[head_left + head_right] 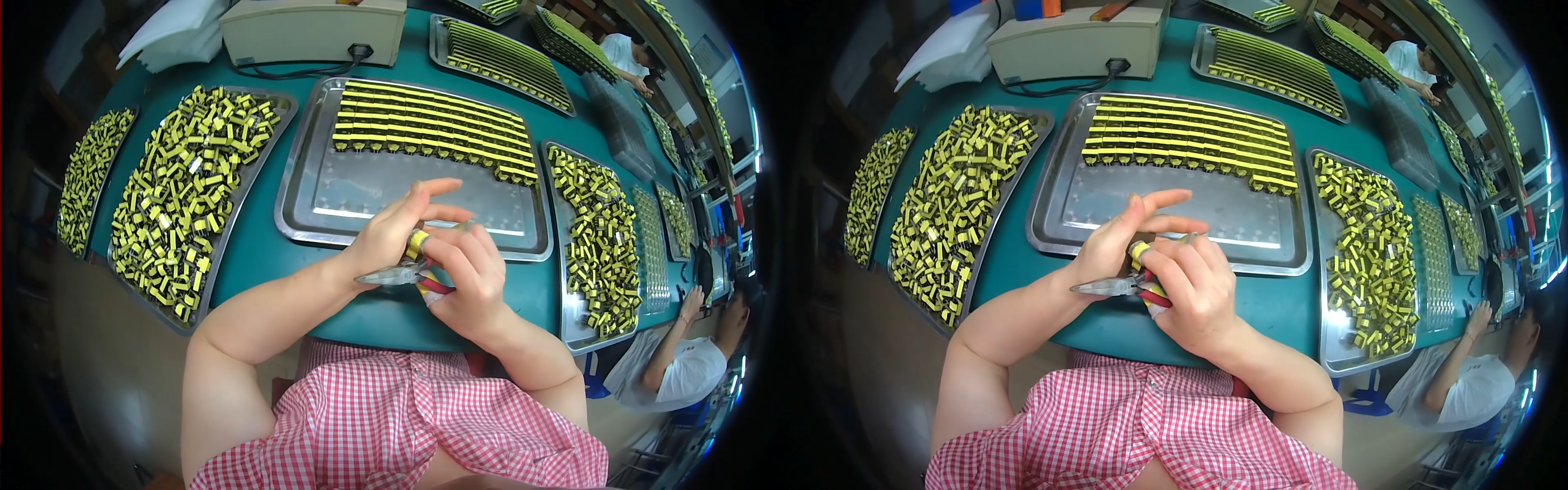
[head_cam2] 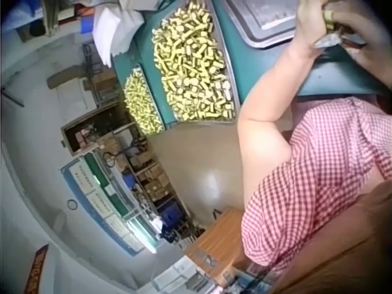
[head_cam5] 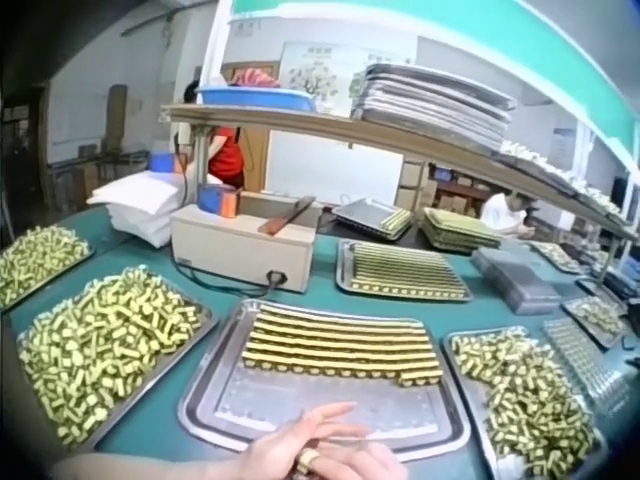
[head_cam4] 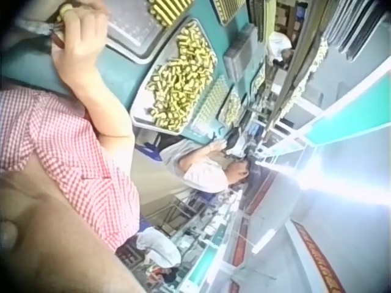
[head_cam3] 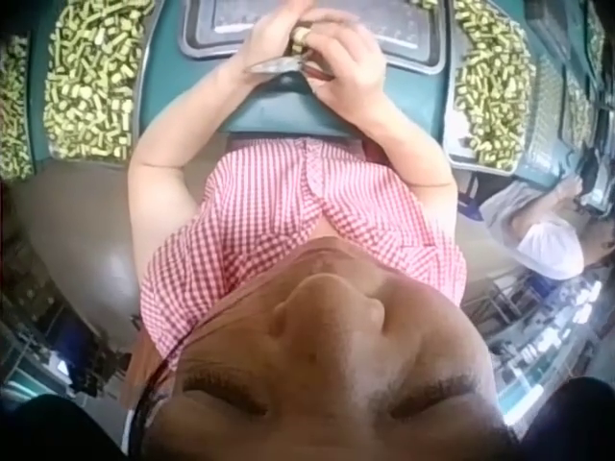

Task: The person assembles small electronic parts by fitting yellow components onto black cylinders with pliers at a factory workbench.

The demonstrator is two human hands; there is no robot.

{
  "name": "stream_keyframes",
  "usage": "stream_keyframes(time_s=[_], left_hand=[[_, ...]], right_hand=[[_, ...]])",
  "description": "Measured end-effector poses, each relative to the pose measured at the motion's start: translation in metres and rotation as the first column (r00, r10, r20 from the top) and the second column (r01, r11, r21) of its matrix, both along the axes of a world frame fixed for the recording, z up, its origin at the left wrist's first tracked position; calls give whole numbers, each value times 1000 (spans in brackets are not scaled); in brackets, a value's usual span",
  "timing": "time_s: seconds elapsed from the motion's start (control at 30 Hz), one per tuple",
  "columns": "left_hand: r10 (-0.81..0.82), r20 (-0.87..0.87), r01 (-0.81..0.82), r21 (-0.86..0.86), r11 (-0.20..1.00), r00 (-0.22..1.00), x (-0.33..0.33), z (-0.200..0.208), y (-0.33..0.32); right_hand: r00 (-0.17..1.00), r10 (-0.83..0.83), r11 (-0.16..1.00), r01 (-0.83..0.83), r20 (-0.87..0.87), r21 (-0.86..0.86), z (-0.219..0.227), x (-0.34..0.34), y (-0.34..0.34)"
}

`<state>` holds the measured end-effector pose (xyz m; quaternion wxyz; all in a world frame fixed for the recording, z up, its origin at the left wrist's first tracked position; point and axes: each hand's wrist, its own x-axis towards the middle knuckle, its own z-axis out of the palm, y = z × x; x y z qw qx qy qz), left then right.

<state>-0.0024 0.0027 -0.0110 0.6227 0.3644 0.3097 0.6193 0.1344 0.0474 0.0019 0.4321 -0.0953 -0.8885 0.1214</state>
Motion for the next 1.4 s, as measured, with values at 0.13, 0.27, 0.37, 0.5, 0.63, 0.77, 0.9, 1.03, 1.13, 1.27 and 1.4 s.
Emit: stream_keyframes(time_s=[0.13, 0.27, 0.37, 0.5, 0.63, 0.77, 0.9, 1.03, 1.13, 1.27, 1.4], left_hand=[[-8, -122, 6, -19, 1000, 993, 1, 8, 0], [55, -184, -86, -167, 982, 981, -1, 11, -2], [101, -233, -148, -192, 970, 967, -3, 13, -1], [268, -145, -287, -139, 948, 953, -31, 10, 7], [169, -253, -170, 18, 985, 953, -18, 8, 3], [109, -347, -84, 87, 993, 932, -8, 12, -1], [210, -301, -195, 80, 978, 930, -13, 7, -1], [402, -102, -402, 16, 915, 910, -19, 11, 6], [424, -227, -438, -15, 899, 877, -33, -4, 12], [286, -531, -375, -67, 924, 798, -26, -5, 22], [210, -870, -150, 159, 976, 446, -25, -8, 44]], right_hand=[[999, -29, 1000, 30, -43, 7, -3, -2, 2], [997, 15, 999, -18, -76, -41, -6, -3, 6], [996, 34, 998, -39, -84, -52, -5, -1, 7], [998, 2, 966, -20, -70, -258, 11, 15, 15], [960, 60, 538, -261, -272, -801, 3, 13, 25], [939, 76, 99, -342, -336, -934, 7, 12, 23], [934, 39, -7, -356, -356, -934, 3, 9, 22], [966, 24, 300, -253, -258, -920, -4, 6, 21], [988, 14, 582, -132, -152, -803, 10, 12, 12], [959, -16, 878, -121, -282, -462, 2, 12, 12], [934, 12, 941, -131, -358, -311, 5, 13, 9]])
